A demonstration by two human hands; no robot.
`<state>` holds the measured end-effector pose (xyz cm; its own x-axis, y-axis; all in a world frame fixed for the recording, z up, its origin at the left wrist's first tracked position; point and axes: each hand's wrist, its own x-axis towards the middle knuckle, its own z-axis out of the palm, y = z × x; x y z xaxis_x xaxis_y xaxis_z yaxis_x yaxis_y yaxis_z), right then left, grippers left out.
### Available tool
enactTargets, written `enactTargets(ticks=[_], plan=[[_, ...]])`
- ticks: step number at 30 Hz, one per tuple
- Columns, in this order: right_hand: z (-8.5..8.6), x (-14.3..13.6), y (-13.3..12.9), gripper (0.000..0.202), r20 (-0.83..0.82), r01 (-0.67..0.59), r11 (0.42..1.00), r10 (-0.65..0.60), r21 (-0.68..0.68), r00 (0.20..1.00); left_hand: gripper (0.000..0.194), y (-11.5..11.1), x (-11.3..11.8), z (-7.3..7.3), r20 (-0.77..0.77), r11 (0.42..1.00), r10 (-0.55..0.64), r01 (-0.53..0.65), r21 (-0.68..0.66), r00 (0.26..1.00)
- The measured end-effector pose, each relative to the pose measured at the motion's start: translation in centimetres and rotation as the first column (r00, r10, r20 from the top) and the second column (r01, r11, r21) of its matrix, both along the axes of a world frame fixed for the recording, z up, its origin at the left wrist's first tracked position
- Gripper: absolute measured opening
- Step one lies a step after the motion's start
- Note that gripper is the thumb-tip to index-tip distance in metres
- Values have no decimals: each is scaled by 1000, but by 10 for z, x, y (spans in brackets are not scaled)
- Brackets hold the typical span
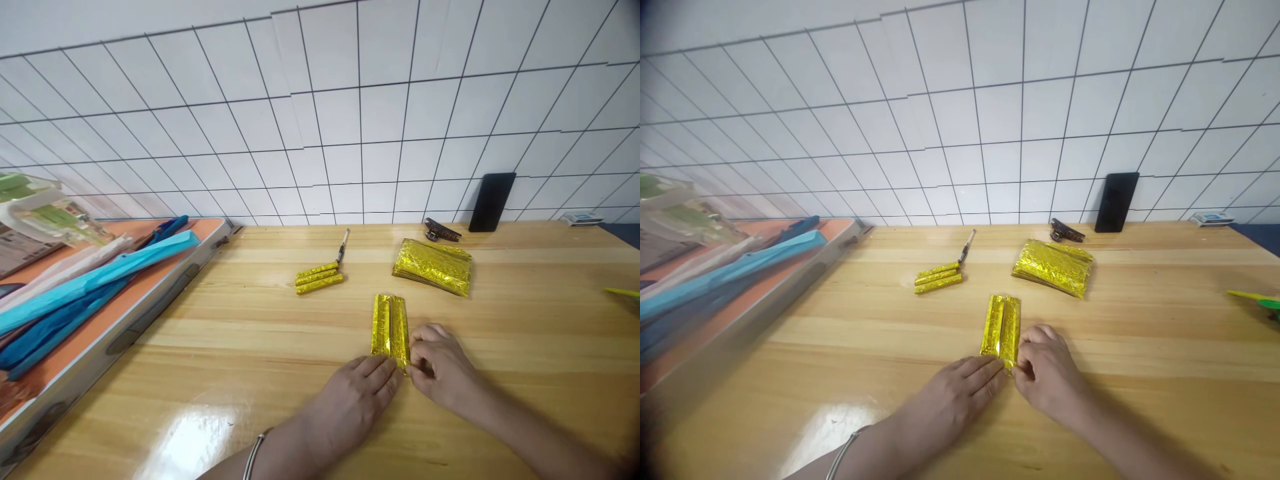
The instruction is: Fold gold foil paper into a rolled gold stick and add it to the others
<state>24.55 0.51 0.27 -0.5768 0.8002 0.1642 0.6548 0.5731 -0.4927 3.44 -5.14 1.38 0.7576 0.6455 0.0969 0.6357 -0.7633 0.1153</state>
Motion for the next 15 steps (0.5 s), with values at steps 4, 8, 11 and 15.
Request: enactTargets(ticks=[4, 8, 11, 15], plan=[[2, 1, -1, 13, -8, 11, 1000, -11, -3, 1000, 41, -9, 6, -2, 34, 996, 84, -85, 12, 996], [1, 3, 0, 14, -23, 3, 1000, -4, -11, 1000, 50, -17, 10, -5, 47, 989, 124, -128, 80, 991], [0, 5, 1, 13, -31, -1, 1000, 0, -30, 1000, 53, -19, 10, -2, 5, 992, 110, -110, 67, 994], [-1, 5, 1, 11, -51, 2, 999, -5, -54, 999, 56, -19, 9, 3, -36, 993, 116, -115, 24, 993]])
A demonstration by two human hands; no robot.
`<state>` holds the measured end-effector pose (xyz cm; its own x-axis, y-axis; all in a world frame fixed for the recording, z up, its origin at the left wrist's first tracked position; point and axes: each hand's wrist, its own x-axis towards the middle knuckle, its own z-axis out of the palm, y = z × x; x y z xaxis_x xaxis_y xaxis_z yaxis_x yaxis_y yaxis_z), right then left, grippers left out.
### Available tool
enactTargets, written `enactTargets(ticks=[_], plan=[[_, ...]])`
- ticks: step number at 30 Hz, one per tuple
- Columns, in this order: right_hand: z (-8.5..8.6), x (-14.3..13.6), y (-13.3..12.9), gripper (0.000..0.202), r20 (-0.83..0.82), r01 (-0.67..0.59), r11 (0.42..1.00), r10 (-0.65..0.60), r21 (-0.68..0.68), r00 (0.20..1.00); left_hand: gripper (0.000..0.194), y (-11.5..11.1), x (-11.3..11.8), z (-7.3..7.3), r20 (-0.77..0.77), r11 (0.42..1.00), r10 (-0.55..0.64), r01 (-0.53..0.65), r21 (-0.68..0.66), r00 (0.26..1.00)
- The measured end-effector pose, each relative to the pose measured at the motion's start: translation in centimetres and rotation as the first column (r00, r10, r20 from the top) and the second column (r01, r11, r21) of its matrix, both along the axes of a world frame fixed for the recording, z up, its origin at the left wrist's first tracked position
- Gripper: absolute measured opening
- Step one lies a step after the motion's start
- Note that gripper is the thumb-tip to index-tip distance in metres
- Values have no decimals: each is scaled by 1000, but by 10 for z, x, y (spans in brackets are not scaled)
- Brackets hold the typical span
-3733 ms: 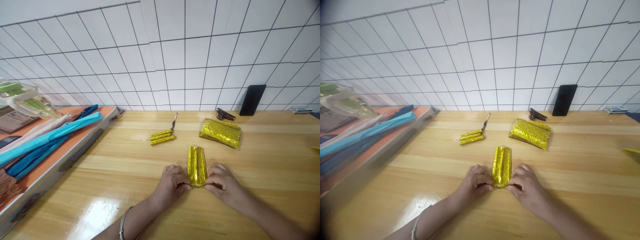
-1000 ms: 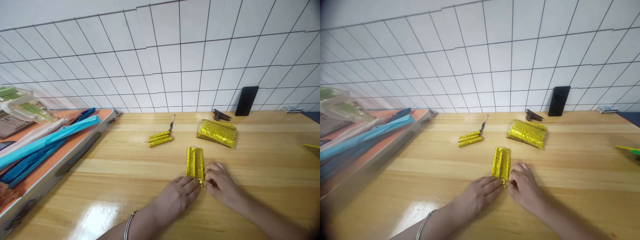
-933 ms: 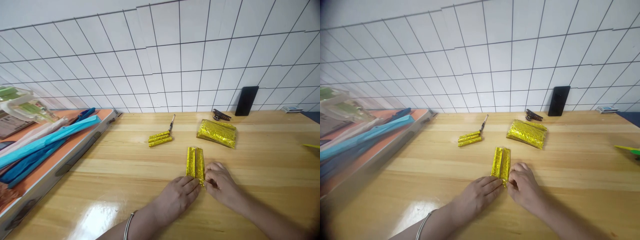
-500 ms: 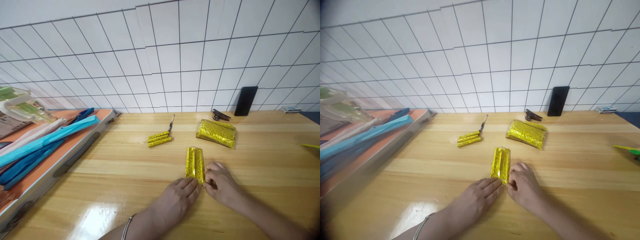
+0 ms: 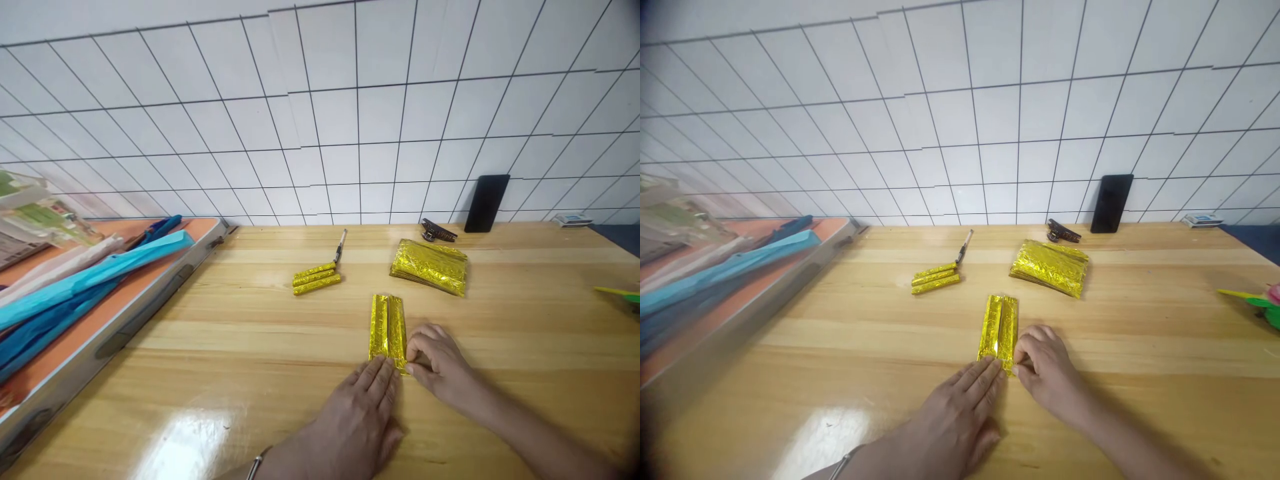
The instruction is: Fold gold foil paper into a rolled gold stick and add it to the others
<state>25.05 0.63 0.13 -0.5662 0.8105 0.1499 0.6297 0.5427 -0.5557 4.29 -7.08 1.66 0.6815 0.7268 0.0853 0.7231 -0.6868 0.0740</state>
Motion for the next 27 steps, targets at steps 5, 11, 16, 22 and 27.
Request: enactTargets(ticks=[5, 11, 16, 22, 27], plan=[[-1, 0, 1, 10, -25, -8, 1000, 7, -19, 1000, 56, -1, 1, 4, 5, 999, -3, 3, -38, 1000], [5, -2, 1, 13, 24, -9, 1000, 8, 24, 1000, 57, -3, 2, 4, 25, 998, 0, 1, -57, 1000], [16, -7, -26, 26, 71, -71, 988, 62, 136, 996, 57, -6, 3, 3, 75, 997, 16, -10, -75, 997], [-6, -5, -60, 57, 331, -199, 969, 142, 145, 933, 59, -6, -2, -1, 109, 996, -23, 32, -84, 994], [-14, 0, -62, 69, 390, -199, 973, 140, 116, 910, 62, -3, -20, 1, 117, 986, -77, 93, -140, 990]])
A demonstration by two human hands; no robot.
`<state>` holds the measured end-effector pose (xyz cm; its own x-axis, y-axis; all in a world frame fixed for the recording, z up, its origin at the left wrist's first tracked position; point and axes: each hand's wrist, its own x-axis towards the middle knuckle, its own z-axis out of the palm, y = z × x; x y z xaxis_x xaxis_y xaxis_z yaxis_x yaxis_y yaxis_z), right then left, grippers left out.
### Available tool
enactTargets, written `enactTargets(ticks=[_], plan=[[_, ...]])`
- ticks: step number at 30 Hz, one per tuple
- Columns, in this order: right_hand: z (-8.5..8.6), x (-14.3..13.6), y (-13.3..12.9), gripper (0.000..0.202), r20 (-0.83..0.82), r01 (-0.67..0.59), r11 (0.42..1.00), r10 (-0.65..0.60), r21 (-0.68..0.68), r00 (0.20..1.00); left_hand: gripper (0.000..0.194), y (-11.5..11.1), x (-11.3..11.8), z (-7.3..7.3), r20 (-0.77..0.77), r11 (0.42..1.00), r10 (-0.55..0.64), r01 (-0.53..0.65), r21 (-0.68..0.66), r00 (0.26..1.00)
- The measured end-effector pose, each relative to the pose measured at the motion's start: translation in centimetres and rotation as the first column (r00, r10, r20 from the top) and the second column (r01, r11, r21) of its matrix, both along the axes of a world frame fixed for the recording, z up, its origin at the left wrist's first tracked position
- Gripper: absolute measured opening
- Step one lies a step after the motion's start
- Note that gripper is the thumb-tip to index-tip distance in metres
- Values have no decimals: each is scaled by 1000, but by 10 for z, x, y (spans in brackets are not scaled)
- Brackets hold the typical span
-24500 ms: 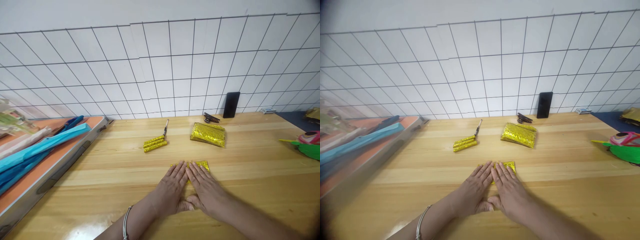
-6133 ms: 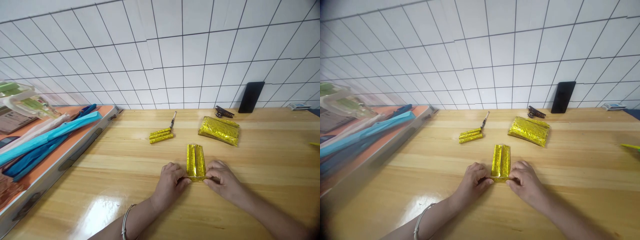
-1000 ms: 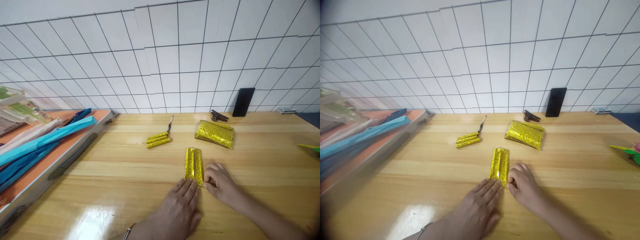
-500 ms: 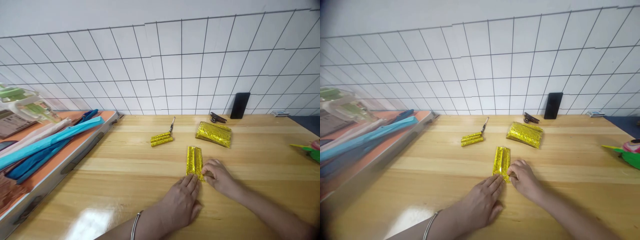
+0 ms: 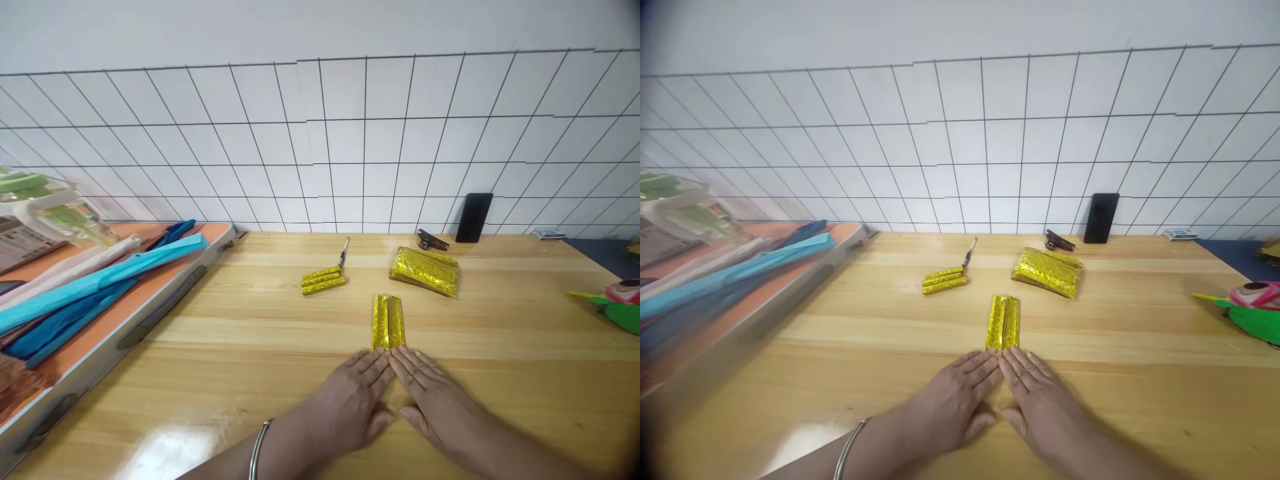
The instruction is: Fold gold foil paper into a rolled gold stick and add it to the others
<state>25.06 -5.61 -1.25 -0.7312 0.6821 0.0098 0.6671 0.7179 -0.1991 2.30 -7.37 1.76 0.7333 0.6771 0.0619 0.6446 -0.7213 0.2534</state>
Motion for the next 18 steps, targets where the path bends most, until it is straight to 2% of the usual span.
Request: enactTargets(ticks=[7, 18], plan=[[2, 1, 0, 67, -21, -30, 999, 31, 21, 999, 56, 6, -21, 1, 17, 999, -21, 22, -31, 1000], [9, -1, 12, 59, -17, -50, 998, 51, 32, 999, 48, 7, -11, -3, 24, 996, -2, 0, 86, 1000]])
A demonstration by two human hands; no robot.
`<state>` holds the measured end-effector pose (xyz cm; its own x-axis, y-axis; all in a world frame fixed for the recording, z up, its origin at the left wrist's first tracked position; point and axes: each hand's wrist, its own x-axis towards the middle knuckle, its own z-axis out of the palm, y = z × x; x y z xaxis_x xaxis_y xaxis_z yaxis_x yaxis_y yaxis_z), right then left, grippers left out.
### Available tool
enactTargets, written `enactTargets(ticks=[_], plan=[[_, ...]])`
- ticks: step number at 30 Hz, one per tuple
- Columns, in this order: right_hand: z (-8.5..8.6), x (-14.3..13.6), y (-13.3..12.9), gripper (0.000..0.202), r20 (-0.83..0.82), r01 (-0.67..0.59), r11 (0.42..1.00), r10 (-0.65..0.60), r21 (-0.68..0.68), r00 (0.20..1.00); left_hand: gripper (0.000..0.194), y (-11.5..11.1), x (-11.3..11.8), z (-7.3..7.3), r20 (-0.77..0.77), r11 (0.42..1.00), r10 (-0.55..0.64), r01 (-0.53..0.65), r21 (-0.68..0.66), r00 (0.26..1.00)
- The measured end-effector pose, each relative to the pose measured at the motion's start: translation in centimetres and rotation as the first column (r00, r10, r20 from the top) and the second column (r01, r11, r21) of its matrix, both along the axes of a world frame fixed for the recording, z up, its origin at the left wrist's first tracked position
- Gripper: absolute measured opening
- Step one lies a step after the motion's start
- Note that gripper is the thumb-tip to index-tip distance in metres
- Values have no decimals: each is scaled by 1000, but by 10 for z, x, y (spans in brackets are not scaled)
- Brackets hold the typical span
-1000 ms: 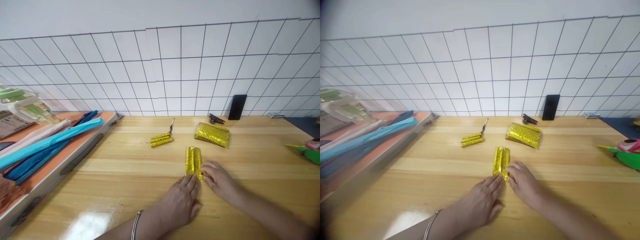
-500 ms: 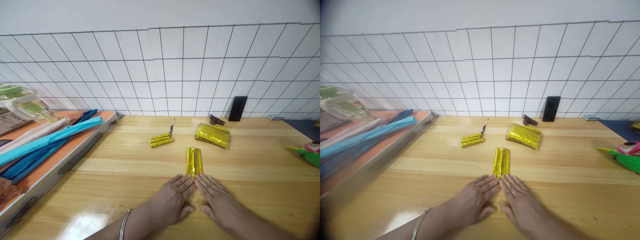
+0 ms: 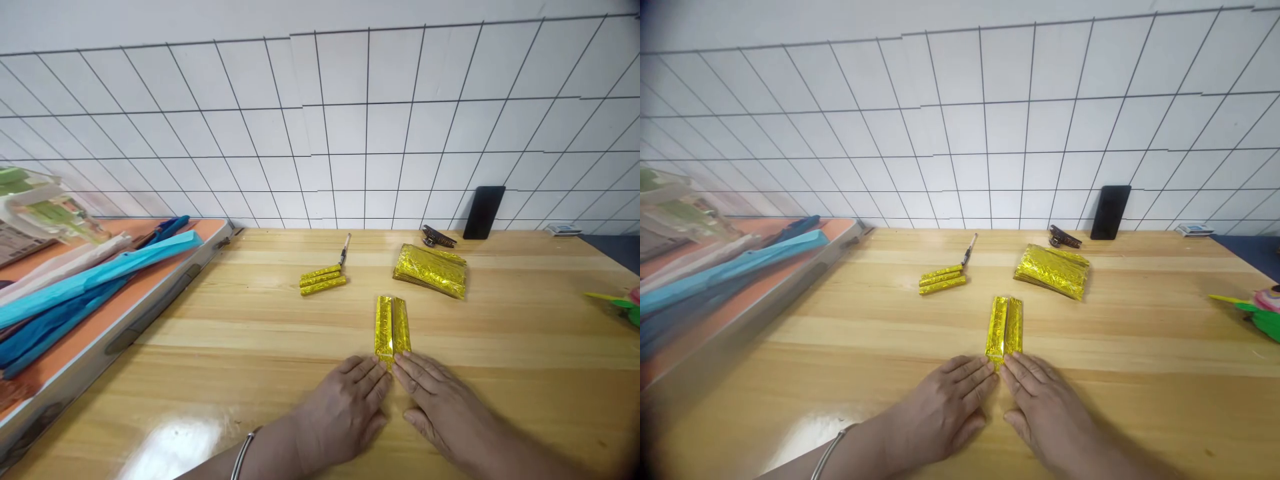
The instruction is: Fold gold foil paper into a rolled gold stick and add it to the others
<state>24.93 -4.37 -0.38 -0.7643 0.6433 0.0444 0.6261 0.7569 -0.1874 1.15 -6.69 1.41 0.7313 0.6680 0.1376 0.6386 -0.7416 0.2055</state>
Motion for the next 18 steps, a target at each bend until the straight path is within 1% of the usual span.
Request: enactTargets(ticks=[4, 10, 14, 18], plan=[[-1, 0, 2, 57, -9, -2, 1000, 2, 6, 1000, 48, 4, -8, 0, 14, 999, -27, 27, -31, 1000], [-3, 3, 0, 55, 23, 0, 1000, 0, 15, 1000, 40, 8, -17, 0, 37, 997, -33, 35, -64, 999], [0, 13, 0, 54, 20, 15, 1000, -15, 13, 1000, 37, 10, -18, 2, 80, 998, -38, 43, -56, 996], [5, 24, -1, 52, -9, 52, 999, -52, 14, 999, 34, 15, -20, 4, 120, 995, -38, 49, -90, 992]])
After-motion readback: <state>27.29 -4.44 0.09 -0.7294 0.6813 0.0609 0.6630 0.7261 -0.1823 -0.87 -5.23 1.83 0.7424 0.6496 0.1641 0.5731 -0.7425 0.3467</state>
